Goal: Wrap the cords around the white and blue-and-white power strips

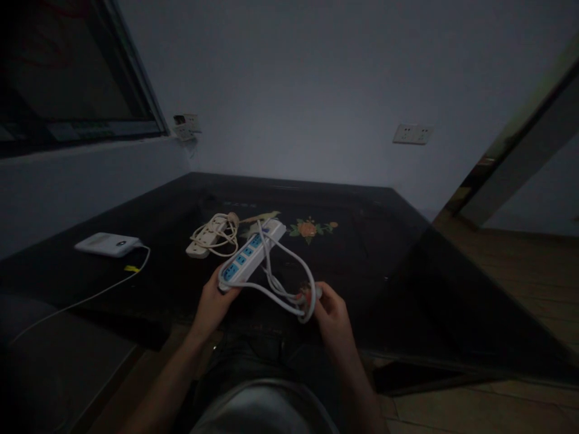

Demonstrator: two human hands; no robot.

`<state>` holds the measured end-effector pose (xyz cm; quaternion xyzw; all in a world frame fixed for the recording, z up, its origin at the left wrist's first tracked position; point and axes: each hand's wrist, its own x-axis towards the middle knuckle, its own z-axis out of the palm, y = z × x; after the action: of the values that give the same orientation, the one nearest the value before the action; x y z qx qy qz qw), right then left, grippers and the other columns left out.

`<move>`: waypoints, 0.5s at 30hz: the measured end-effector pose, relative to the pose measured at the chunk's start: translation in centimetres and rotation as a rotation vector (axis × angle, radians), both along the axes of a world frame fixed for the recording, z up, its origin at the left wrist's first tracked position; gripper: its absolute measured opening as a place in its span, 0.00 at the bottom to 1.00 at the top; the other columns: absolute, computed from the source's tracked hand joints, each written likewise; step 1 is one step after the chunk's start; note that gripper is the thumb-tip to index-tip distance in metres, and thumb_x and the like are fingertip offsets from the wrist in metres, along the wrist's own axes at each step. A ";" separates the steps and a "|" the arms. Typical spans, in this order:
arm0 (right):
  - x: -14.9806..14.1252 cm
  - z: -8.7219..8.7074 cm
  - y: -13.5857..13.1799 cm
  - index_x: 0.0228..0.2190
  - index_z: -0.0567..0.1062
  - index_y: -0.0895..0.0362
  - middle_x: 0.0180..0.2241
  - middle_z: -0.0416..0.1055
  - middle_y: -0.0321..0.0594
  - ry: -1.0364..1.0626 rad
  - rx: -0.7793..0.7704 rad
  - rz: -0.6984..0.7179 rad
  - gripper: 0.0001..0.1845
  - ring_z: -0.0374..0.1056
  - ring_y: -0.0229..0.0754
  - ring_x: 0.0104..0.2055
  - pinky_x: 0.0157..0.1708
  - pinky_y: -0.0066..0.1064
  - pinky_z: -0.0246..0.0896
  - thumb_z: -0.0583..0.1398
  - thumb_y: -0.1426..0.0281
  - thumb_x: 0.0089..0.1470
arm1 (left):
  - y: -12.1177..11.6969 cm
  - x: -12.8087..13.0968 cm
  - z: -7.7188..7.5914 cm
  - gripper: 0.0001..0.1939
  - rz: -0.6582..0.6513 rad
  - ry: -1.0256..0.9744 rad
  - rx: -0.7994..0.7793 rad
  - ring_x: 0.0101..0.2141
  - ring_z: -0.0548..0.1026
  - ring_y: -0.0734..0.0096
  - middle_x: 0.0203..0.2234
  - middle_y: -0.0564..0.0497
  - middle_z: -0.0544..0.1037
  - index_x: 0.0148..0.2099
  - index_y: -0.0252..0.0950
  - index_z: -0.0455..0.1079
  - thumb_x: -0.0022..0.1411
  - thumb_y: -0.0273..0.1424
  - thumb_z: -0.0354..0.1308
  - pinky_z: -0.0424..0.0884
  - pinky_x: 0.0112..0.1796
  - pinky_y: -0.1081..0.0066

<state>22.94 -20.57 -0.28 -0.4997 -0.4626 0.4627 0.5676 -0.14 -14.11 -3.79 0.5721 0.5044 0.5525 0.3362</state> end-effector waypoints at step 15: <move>2.2 -0.6 -2.3 0.32 0.75 0.56 0.25 0.72 0.40 -0.006 0.138 -0.357 0.13 0.68 0.42 0.28 0.29 0.32 0.63 0.62 0.60 0.49 | 0.8 -0.9 0.8 0.28 0.096 -0.048 -0.027 0.45 0.76 0.63 0.46 0.43 0.77 0.54 0.31 0.66 0.51 0.34 0.61 0.71 0.47 0.66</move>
<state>25.17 -22.86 -0.92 -0.5351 -0.3987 0.3203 0.6724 -1.02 -13.34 -2.95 0.5294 0.5305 0.5748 0.3287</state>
